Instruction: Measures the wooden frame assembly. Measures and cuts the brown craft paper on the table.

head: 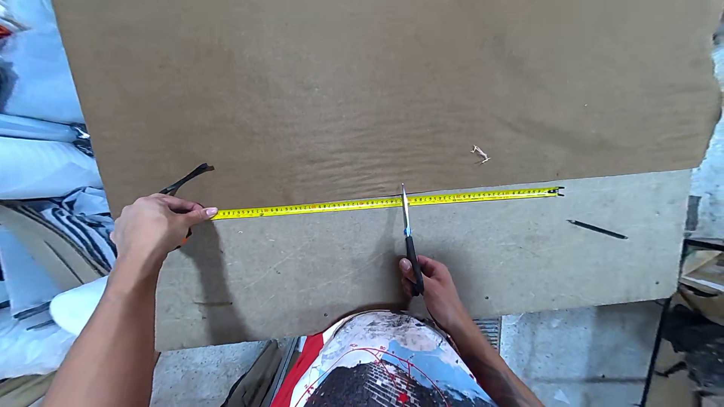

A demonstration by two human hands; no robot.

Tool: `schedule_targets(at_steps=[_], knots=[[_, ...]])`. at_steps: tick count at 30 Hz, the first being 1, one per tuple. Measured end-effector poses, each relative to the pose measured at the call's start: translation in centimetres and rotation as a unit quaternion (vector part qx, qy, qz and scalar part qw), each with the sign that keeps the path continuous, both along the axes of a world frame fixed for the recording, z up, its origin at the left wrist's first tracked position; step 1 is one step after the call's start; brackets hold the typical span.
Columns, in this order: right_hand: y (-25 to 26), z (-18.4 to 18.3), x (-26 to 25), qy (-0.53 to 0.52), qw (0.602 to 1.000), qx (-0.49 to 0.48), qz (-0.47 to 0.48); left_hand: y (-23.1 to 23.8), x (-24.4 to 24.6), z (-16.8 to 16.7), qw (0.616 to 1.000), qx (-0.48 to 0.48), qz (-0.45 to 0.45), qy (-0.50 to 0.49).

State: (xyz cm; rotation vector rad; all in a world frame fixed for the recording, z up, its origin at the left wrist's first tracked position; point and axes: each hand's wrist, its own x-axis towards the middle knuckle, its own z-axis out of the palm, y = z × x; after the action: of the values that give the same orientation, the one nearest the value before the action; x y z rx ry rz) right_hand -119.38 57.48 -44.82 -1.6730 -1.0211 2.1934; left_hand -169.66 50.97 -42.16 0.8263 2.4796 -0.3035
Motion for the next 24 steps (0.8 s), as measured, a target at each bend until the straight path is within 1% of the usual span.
schedule_targets(at_steps=[7, 20, 24], knots=[[0.5, -0.32, -0.63, -0.013, 1.0, 0.01, 0.017, -0.11, -0.11, -0.14, 1.0, 0.001, -0.001, -0.001], [0.65, -0.36, -0.98, 0.0, 1.0, 0.004, -0.001, 0.09, 0.11, 0.1, 1.0, 0.008, 0.001, -0.008], [0.82, -0.21, -1.01, -0.002, 1.0, 0.01, 0.002, -0.34, -0.53, -0.61, 1.0, 0.018, 0.0, -0.014]])
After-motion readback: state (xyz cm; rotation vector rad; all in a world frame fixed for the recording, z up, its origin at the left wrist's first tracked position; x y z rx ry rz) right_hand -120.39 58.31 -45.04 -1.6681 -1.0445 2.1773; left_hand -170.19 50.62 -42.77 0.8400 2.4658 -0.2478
